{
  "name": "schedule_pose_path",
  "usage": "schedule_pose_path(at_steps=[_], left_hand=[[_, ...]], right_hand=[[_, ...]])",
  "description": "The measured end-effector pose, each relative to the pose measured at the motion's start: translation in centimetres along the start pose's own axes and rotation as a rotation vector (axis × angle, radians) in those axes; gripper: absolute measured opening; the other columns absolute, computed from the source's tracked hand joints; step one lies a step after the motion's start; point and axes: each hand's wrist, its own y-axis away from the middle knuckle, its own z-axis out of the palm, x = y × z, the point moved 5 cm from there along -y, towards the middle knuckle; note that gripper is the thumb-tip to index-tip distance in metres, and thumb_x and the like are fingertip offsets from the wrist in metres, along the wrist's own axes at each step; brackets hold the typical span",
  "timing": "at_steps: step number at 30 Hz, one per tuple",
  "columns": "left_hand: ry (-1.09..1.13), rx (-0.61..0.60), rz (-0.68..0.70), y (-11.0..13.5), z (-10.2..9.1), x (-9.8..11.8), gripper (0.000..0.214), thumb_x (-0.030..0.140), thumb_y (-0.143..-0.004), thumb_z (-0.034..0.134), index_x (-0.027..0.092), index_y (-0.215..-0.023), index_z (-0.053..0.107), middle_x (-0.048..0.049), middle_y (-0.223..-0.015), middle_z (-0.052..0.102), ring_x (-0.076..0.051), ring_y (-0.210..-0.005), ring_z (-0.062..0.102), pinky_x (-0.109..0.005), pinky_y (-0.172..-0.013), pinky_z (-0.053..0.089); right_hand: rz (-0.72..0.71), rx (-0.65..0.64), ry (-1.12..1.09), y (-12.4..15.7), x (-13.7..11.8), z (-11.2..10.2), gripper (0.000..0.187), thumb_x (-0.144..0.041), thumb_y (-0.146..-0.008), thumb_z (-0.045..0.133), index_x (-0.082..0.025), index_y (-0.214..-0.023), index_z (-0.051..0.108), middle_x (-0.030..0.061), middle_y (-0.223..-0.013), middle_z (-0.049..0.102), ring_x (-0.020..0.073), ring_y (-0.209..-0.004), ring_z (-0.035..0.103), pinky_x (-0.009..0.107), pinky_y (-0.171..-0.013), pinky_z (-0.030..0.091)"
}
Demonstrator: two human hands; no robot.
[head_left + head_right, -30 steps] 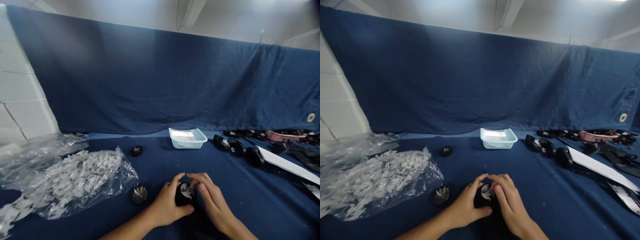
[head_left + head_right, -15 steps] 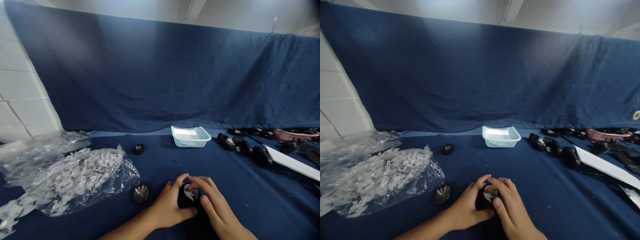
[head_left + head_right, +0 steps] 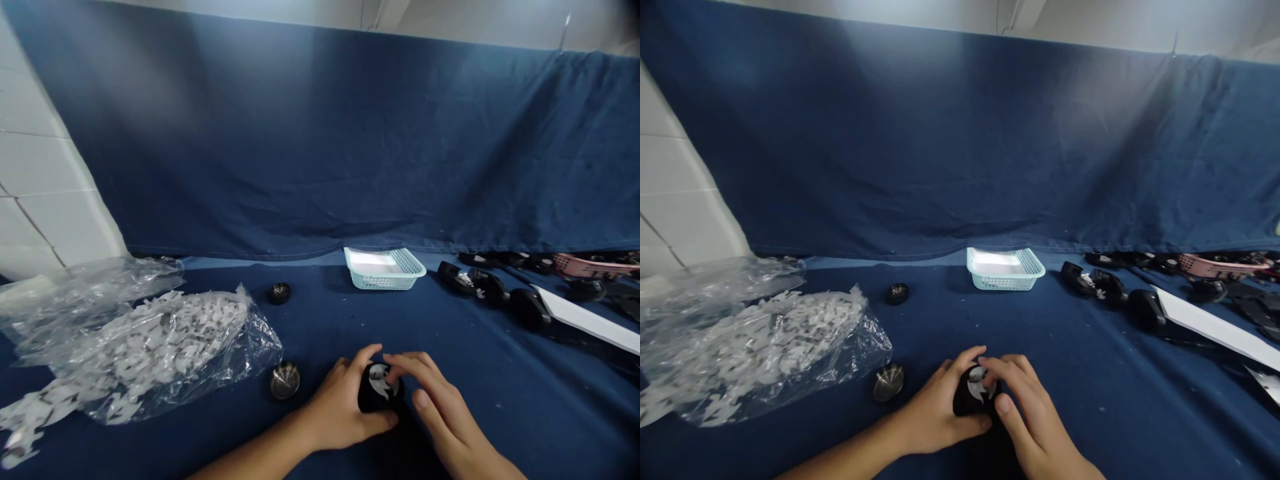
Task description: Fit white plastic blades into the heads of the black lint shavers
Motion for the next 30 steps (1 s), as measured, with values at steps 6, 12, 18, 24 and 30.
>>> schedule_pose_path(at_steps=[6, 12, 18, 24, 30], left_hand=[[-0.005, -0.019, -0.009, -0.1, -0.1, 0.0, 0.092, 0.040, -0.069, 0.076, 0.029, -0.147, 0.030, -0.0103, -0.136, 0.052, -0.033, -0.126, 0.046, -0.049, -0.107, 0.035], [-0.007, -0.022, 0.018, -0.1, -0.1, 0.1, 0.088, 0.039, -0.070, 0.075, 0.028, -0.146, 0.031, -0.0105, -0.133, 0.054, -0.032, -0.121, 0.050, -0.048, -0.105, 0.037], [-0.031, -0.014, 0.010, -0.1, -0.1, 0.2, 0.091, 0.038, -0.069, 0.077, 0.027, -0.147, 0.030, -0.0109, -0.136, 0.053, -0.033, -0.123, 0.048, -0.048, -0.106, 0.036], [-0.029, -0.018, 0.037, -0.1, -0.1, 0.4, 0.089, 0.039, -0.070, 0.076, 0.027, -0.146, 0.032, -0.0100, -0.132, 0.056, -0.032, -0.119, 0.051, -0.047, -0.103, 0.039], [-0.027, -0.012, 0.050, -0.1, -0.2, 0.5, 0.085, 0.039, -0.072, 0.075, 0.028, -0.145, 0.033, -0.0095, -0.131, 0.056, -0.032, -0.119, 0.052, -0.046, -0.101, 0.042]], right_hand=[[-0.041, 0.003, 0.028, 0.2, -0.3, 0.1, 0.034, -0.041, -0.099, 0.036, -0.031, -0.126, 0.055, 0.0086, -0.110, 0.066, 0.0263, -0.112, 0.058, 0.041, -0.091, 0.053], [-0.036, 0.032, 0.121, 0.4, 0.5, -0.2, 0.029, -0.033, -0.097, 0.043, -0.031, -0.122, 0.058, 0.0072, -0.120, 0.064, 0.0282, -0.121, 0.052, 0.047, -0.100, 0.047], [0.132, 0.002, 0.187, 0.4, 1.5, -0.3, 0.028, -0.035, -0.098, 0.041, -0.031, -0.111, 0.065, 0.0066, -0.133, 0.055, 0.0288, -0.126, 0.048, 0.051, -0.103, 0.044], [0.131, 0.002, 0.153, 0.6, 1.1, 0.0, 0.027, -0.037, -0.097, 0.041, -0.029, -0.102, 0.067, 0.0082, -0.129, 0.056, 0.0280, -0.122, 0.053, 0.046, -0.099, 0.049], [0.071, -0.050, 0.143, 0.6, 0.2, 0.4, 0.027, -0.034, -0.098, 0.041, -0.030, -0.104, 0.066, 0.0076, -0.130, 0.056, 0.0276, -0.123, 0.053, 0.045, -0.100, 0.049]])
